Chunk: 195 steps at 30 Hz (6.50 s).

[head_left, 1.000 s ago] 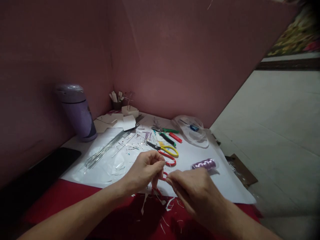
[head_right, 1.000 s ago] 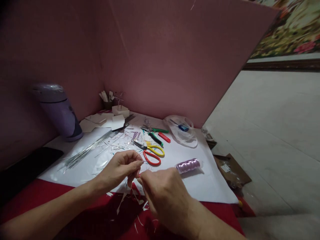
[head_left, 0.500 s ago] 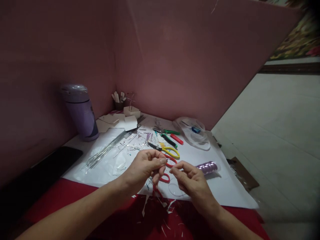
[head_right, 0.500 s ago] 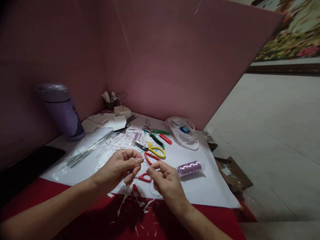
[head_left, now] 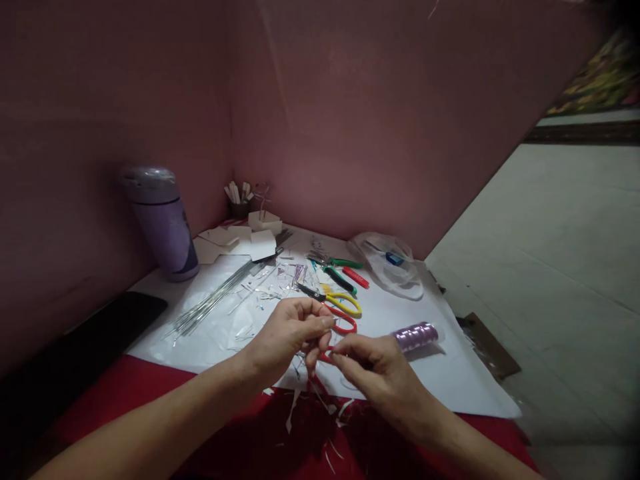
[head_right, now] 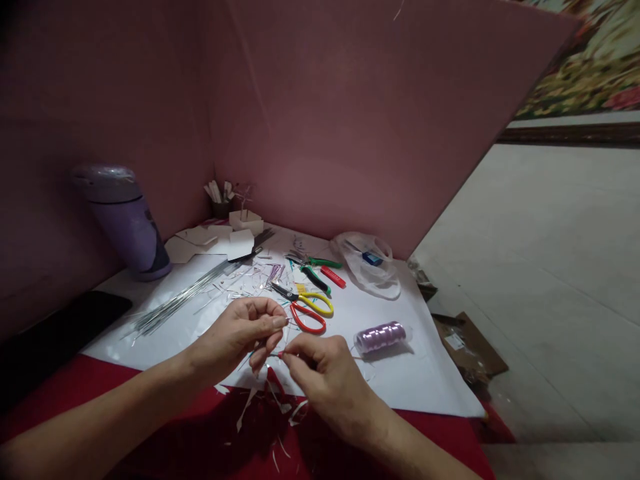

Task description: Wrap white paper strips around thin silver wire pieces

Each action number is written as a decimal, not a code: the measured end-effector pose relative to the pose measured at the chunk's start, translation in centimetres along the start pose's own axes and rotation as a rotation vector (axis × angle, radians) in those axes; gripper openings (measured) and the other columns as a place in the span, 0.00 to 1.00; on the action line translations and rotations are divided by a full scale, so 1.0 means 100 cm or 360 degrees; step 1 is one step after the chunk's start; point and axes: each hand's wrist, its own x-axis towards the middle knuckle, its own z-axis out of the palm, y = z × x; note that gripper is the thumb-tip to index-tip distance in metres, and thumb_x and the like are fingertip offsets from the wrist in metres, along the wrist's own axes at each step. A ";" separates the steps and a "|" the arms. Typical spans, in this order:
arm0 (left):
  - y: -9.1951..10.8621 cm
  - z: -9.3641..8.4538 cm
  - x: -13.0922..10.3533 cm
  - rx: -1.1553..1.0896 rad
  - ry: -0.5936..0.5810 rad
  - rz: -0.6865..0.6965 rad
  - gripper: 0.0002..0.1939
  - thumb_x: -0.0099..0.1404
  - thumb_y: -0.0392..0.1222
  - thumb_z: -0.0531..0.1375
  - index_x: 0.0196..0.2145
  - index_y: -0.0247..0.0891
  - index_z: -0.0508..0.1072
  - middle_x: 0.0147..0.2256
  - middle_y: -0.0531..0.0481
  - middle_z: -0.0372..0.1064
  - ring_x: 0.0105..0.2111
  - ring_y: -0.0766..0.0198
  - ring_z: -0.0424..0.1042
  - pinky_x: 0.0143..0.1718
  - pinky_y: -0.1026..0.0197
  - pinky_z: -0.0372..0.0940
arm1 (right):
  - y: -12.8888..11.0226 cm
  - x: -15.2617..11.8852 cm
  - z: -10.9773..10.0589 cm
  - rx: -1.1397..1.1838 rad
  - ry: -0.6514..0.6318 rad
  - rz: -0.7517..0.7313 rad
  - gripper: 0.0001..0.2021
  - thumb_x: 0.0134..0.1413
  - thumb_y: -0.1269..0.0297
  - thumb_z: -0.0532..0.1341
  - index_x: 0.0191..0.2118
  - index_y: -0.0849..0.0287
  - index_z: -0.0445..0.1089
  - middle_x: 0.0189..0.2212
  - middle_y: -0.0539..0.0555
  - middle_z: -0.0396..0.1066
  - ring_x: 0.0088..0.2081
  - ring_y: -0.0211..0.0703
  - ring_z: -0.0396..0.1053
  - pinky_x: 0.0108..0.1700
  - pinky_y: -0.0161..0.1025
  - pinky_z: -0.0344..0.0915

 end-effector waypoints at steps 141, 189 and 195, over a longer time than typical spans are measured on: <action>0.002 0.010 -0.006 0.0464 -0.0004 0.0061 0.07 0.58 0.40 0.57 0.28 0.33 0.66 0.18 0.55 0.63 0.13 0.75 0.58 0.13 0.71 0.55 | 0.002 0.024 -0.032 0.0180 0.0100 0.0047 0.10 0.54 0.62 0.58 0.27 0.61 0.66 0.19 0.46 0.58 0.21 0.32 0.52 0.22 0.31 0.49; 0.003 0.009 -0.005 0.0352 0.0011 0.0068 0.10 0.57 0.44 0.58 0.28 0.33 0.65 0.17 0.56 0.63 0.12 0.74 0.59 0.13 0.70 0.55 | 0.008 0.000 -0.010 -0.0021 0.0089 0.0012 0.11 0.57 0.61 0.55 0.29 0.60 0.68 0.19 0.47 0.62 0.21 0.34 0.56 0.24 0.33 0.53; 0.001 0.009 -0.005 0.0606 -0.0021 0.0013 0.06 0.58 0.38 0.56 0.26 0.32 0.66 0.17 0.56 0.62 0.13 0.76 0.58 0.13 0.72 0.54 | -0.010 0.013 -0.032 -0.0241 0.0094 -0.0111 0.09 0.56 0.64 0.56 0.27 0.60 0.68 0.19 0.47 0.61 0.22 0.33 0.55 0.25 0.33 0.52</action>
